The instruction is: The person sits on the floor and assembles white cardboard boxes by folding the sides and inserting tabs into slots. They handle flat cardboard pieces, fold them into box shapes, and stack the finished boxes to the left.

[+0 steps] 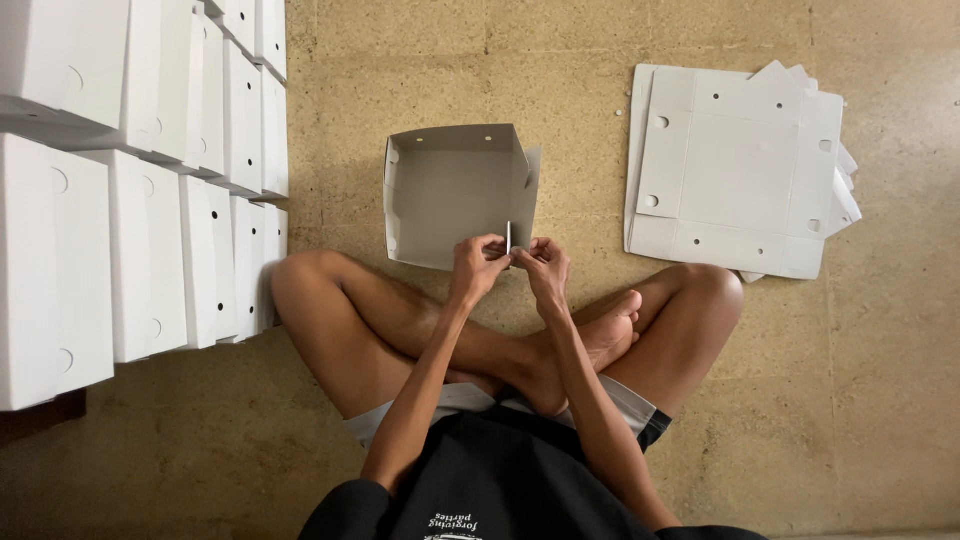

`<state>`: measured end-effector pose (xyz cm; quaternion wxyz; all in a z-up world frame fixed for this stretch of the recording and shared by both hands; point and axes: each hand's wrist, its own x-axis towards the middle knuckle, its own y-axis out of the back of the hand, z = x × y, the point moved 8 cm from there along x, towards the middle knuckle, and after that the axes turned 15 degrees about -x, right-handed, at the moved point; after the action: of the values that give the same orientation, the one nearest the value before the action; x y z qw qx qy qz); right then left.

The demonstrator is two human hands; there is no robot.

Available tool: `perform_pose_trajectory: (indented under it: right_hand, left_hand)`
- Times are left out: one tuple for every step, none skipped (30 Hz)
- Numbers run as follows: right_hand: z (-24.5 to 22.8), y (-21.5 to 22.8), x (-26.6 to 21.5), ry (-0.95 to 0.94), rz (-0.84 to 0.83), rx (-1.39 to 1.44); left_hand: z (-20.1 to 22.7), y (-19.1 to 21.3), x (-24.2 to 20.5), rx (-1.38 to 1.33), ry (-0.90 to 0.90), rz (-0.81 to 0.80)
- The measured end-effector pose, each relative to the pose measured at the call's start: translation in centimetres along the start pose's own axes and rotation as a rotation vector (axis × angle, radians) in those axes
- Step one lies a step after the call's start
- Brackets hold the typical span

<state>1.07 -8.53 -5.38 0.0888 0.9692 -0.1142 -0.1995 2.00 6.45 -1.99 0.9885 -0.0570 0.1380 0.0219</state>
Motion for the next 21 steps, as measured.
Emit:
perform_pose_trajectory:
  right_hand:
    - [0.4,0.0,0.3,0.001,0.001,0.0]
    - [0.9,0.0,0.6,-0.008,0.003,-0.003]
    - [1.3,0.0,0.9,-0.017,0.004,-0.005]
    - [2.0,-0.1,1.2,-0.016,0.004,-0.005]
    - [2.7,-0.1,1.5,-0.022,0.005,-0.013]
    - [3.4,-0.1,1.8,-0.028,0.008,-0.022]
    - [3.3,-0.2,1.7,-0.028,0.008,-0.022]
    - [3.1,-0.3,1.7,-0.037,0.003,-0.007]
    - [3.0,-0.4,1.6,-0.045,-0.002,0.007]
    - [3.1,-0.4,1.7,-0.044,-0.002,0.008]
    - [3.2,-0.4,1.8,-0.043,-0.004,0.0]
    - [3.4,-0.4,1.8,-0.042,-0.006,-0.007]
    - [3.8,-0.2,1.9,-0.041,-0.006,-0.007]
    - [4.1,-0.3,2.2,-0.05,-0.018,-0.025]
    - [4.5,-0.3,2.5,-0.058,-0.031,-0.043]
    - [3.8,-0.2,2.0,-0.06,-0.031,-0.044]
    - [3.2,-0.2,1.6,-0.067,-0.043,-0.026]
    - [2.4,-0.4,1.3,-0.071,-0.055,-0.006]
    - [2.2,-0.4,1.2,-0.069,-0.056,-0.005]
    - [2.0,-0.5,1.1,-0.077,-0.065,-0.003]
    - [1.9,-0.5,1.0,-0.085,-0.073,0.0]
  left_hand:
    - [0.3,-0.1,0.0,-0.001,-0.001,-0.001]
    - [0.5,-0.2,-0.1,0.004,0.0,-0.001]
    - [0.7,-0.2,-0.1,0.01,0.0,-0.001]
    - [0.9,-0.1,-0.2,0.01,0.0,-0.001]
    - [0.9,0.0,-0.3,-0.022,0.01,-0.002]
    - [1.0,0.0,-0.5,-0.053,0.021,-0.003]
    - [0.8,0.0,-0.4,-0.052,0.021,-0.003]
    - [0.6,0.1,-0.3,-0.05,0.025,0.002]
    - [0.4,0.2,-0.3,-0.048,0.029,0.008]
    - [0.5,0.2,-0.2,-0.048,0.028,0.007]
    - [0.5,0.2,-0.2,-0.041,0.029,-0.004]
    - [0.5,0.1,-0.3,-0.033,0.031,-0.016]
    - [0.6,0.1,-0.4,-0.033,0.03,-0.016]
    - [0.7,0.1,-0.3,-0.025,0.025,-0.015]
    - [0.7,0.1,-0.2,-0.016,0.02,-0.014]
    - [0.4,0.2,-0.1,-0.017,0.022,-0.014]
    - [0.0,0.2,-0.1,-0.015,0.022,-0.02]
    - [-0.2,0.3,0.2,-0.013,0.018,-0.025]
    - [-0.2,0.4,0.3,-0.012,0.015,-0.024]
    - [-0.3,0.4,0.4,0.007,0.028,-0.03]
    - [-0.3,0.5,0.4,0.026,0.041,-0.037]
